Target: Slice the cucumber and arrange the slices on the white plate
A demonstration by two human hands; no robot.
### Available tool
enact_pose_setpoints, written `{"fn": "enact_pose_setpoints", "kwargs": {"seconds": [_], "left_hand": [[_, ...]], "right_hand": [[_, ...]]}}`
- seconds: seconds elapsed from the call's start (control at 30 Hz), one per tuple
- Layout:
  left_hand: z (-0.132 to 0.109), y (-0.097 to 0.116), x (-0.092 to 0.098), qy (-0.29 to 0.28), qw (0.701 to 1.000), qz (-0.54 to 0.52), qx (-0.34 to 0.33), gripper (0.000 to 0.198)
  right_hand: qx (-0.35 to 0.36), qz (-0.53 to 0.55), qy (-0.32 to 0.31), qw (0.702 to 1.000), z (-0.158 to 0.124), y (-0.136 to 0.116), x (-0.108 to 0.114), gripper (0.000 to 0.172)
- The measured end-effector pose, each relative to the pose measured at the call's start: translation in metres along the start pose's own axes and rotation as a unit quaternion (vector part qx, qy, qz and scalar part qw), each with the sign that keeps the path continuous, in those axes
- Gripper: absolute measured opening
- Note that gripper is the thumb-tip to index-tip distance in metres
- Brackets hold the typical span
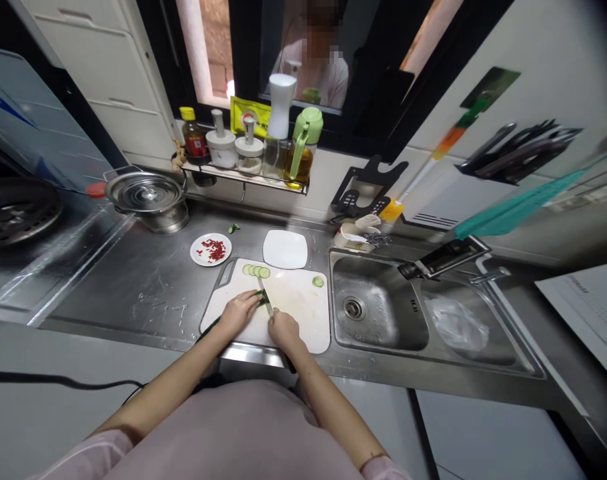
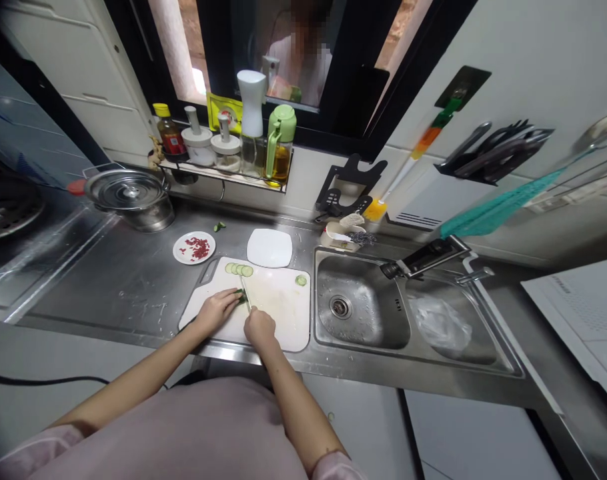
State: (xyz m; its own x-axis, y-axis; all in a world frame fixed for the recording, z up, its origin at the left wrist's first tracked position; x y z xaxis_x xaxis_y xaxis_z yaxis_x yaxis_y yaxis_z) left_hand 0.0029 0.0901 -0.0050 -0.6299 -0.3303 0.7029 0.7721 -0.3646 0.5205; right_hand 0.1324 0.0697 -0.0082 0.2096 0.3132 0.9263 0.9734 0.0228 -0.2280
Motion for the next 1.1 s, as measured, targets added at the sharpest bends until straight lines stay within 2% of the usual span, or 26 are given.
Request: {"fn": "enact_pose_setpoints", "kwargs": {"seconds": [0.23, 0.37, 0.43, 0.53, 0.63, 0.7, 0.87, 1.1], "left_hand": [[0.006, -0.002, 0.004, -0.024, 0.998, 0.006, 0.060, 0.025], [0.010, -0.003, 0.009, -0.016, 0.996, 0.003, 0.090, 0.028], [0.012, -0.005, 0.013, 0.005, 0.994, -0.004, 0.112, 0.029], [0.015, -0.013, 0.022, 0.060, 0.981, -0.026, 0.182, 0.032], [0.023, -0.013, 0.029, 0.100, 0.967, -0.053, 0.226, 0.033], [0.034, -0.001, 0.029, 0.092, 0.974, -0.064, 0.195, 0.034], [0.054, 0.038, 0.016, 0.008, 0.997, -0.058, 0.059, 0.034], [0.044, 0.055, -0.008, -0.080, 0.996, -0.021, 0.017, 0.028]], "right_hand": [[-0.030, -0.035, 0.032, 0.998, -0.017, 0.039, 0.018, 0.035], [-0.052, -0.053, 0.082, 0.994, -0.022, 0.059, 0.032, 0.039], [-0.059, -0.061, 0.117, 0.990, -0.023, 0.066, 0.041, 0.040], [-0.065, -0.074, 0.164, 0.982, -0.026, 0.071, 0.054, 0.043], [-0.060, -0.087, 0.190, 0.976, -0.029, 0.073, 0.065, 0.050], [-0.050, -0.093, 0.194, 0.975, -0.030, 0.072, 0.069, 0.053], [-0.028, -0.102, 0.190, 0.976, -0.035, 0.071, 0.068, 0.057], [-0.009, -0.104, 0.188, 0.977, -0.044, 0.078, 0.056, 0.056]]}}
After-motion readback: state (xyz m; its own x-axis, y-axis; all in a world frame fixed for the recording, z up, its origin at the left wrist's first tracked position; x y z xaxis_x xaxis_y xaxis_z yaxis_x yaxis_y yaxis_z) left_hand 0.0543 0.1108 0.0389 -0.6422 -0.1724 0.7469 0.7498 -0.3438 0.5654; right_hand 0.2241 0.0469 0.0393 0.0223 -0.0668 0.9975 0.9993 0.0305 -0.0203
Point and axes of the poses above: each hand's wrist, its own z-axis towards the middle knuckle, its own x-axis out of the back of the hand, y = z × x, the point moved 9 cm from there along z, towards the middle knuckle, and after that the axes turned 14 degrees about y, right-handed, at the moved point
